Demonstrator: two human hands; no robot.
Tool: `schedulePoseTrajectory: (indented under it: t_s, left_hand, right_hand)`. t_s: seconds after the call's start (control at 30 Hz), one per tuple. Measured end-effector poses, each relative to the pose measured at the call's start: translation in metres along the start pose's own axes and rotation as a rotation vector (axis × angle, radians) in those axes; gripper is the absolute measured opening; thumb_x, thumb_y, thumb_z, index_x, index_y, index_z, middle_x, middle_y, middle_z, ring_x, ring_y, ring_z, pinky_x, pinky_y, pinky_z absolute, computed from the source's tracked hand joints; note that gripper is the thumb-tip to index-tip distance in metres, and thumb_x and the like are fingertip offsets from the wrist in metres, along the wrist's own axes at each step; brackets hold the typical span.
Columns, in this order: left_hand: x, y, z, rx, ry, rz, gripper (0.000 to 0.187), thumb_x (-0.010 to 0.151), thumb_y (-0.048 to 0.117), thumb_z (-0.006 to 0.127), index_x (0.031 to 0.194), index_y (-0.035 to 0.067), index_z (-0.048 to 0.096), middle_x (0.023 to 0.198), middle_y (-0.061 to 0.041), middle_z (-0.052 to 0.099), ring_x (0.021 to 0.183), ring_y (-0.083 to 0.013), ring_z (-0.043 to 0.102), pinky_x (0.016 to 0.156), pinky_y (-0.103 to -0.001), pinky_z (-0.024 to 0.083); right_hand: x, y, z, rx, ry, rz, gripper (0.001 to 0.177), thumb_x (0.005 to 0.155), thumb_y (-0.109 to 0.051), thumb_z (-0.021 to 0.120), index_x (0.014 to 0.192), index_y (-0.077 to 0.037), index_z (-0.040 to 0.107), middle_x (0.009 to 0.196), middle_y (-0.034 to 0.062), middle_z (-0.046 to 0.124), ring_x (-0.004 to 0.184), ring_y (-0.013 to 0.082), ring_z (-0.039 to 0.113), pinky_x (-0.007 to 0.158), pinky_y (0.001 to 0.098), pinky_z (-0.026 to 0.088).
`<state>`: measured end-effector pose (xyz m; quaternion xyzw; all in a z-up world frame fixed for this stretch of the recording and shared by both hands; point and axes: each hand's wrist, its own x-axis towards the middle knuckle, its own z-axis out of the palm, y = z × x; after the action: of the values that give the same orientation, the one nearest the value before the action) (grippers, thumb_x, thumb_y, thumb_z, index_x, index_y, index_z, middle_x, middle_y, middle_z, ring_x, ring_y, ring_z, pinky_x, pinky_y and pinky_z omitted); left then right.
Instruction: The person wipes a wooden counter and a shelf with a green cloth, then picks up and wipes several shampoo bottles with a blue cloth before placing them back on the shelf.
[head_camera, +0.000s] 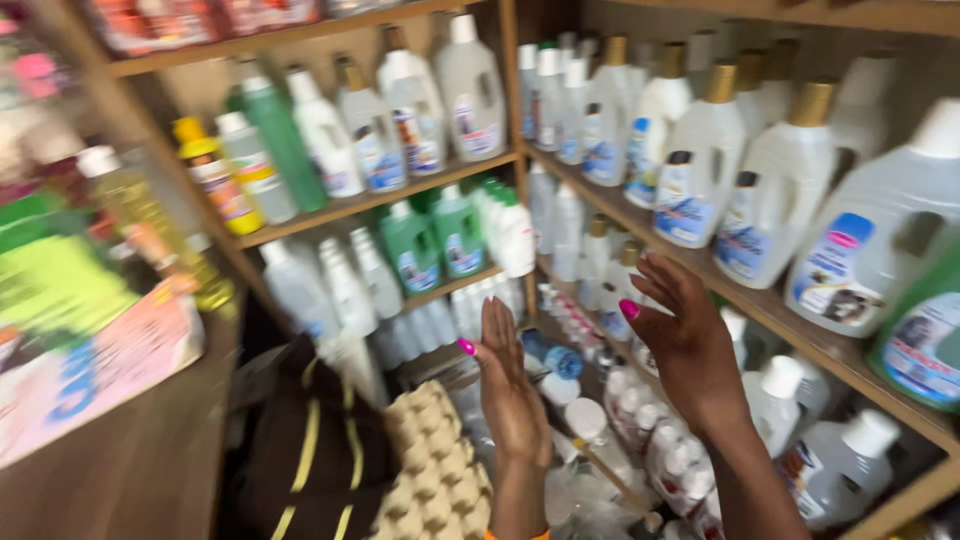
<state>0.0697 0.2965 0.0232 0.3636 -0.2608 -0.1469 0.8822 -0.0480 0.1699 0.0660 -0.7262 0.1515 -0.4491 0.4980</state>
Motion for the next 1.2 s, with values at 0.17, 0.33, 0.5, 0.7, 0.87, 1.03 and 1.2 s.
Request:
schedulePoseTrajectory:
  t_s: [0.17, 0.33, 0.5, 0.7, 0.87, 1.03, 1.2]
  left_hand:
    - [-0.066, 0.044, -0.021, 0.126, 0.149, 0.130, 0.087, 0.099, 0.066, 0.021, 0.163, 0.006, 0.021, 0.172, -0.013, 0.022, 0.160, -0.0257, 0.017, 0.126, -0.042, 0.007]
    - [-0.148, 0.084, -0.035, 0.258, 0.325, 0.200, 0.086, 0.099, 0.064, 0.021, 0.160, 0.004, 0.027, 0.170, -0.014, 0.028, 0.159, -0.0262, 0.023, 0.126, -0.043, 0.011]
    - [-0.231, 0.143, -0.056, 0.367, 0.524, 0.316, 0.088, 0.100, 0.065, 0.021, 0.158, 0.000, 0.031, 0.169, -0.016, 0.032, 0.158, -0.0277, 0.027, 0.126, -0.043, 0.013]
    - [-0.354, 0.222, -0.060, 0.549, 0.704, 0.495, 0.088, 0.100, 0.066, 0.022, 0.157, 0.000, 0.034, 0.167, -0.016, 0.034, 0.157, -0.0268, 0.028, 0.126, -0.044, 0.017]
    - [-0.474, 0.279, -0.044, 0.698, 1.019, 0.501, 0.072, 0.104, 0.054, 0.031, 0.149, 0.002, 0.052, 0.157, -0.015, 0.052, 0.150, -0.0240, 0.044, 0.122, -0.041, 0.028]
    - [-0.606, 0.322, -0.003, 0.817, 1.217, 0.640, 0.043, 0.103, 0.030, 0.051, 0.134, 0.003, 0.064, 0.140, -0.012, 0.067, 0.136, -0.0232, 0.058, 0.115, -0.038, 0.040]
    - [-0.727, 0.364, 0.025, 1.398, 1.593, 0.500, 0.030, 0.099, 0.016, 0.056, 0.124, 0.009, 0.071, 0.121, -0.010, 0.075, 0.117, -0.0268, 0.068, 0.100, -0.037, 0.050]
  right_hand:
    - [-0.028, 0.001, 0.013, 0.170, -0.218, 0.012, 0.059, 0.094, 0.000, 0.058, 0.150, -0.002, 0.039, 0.150, 0.0140, 0.052, 0.143, 0.0240, 0.050, 0.109, 0.0364, 0.047]
    - [-0.072, -0.004, 0.043, 0.313, -0.418, 0.108, 0.059, 0.092, 0.000, 0.058, 0.148, -0.003, 0.041, 0.151, 0.0115, 0.052, 0.141, 0.0230, 0.051, 0.109, 0.0359, 0.047]
    - [-0.143, -0.038, 0.103, 0.430, -0.681, 0.100, 0.057, 0.092, 0.002, 0.059, 0.147, -0.002, 0.043, 0.151, 0.0125, 0.052, 0.142, 0.0230, 0.051, 0.109, 0.0362, 0.046]
    - [-0.251, -0.115, 0.162, 0.590, -1.016, 0.027, 0.056, 0.094, -0.005, 0.061, 0.147, -0.003, 0.043, 0.152, 0.0115, 0.051, 0.139, 0.0224, 0.052, 0.106, 0.0346, 0.050]
    - [-0.376, -0.190, 0.177, 0.602, -1.293, -0.063, 0.053, 0.092, -0.002, 0.062, 0.143, -0.003, 0.049, 0.147, 0.0115, 0.058, 0.134, 0.0202, 0.058, 0.102, 0.0326, 0.052]
    - [-0.508, -0.263, 0.169, 0.632, -1.584, -0.150, 0.049, 0.091, -0.003, 0.068, 0.138, -0.007, 0.056, 0.134, 0.0098, 0.068, 0.121, 0.0195, 0.067, 0.097, 0.0316, 0.056]
    - [-0.596, -0.332, 0.166, 0.555, -1.607, -0.445, 0.043, 0.089, -0.013, 0.070, 0.132, -0.010, 0.062, 0.127, 0.0078, 0.072, 0.116, 0.0186, 0.072, 0.095, 0.0321, 0.059]
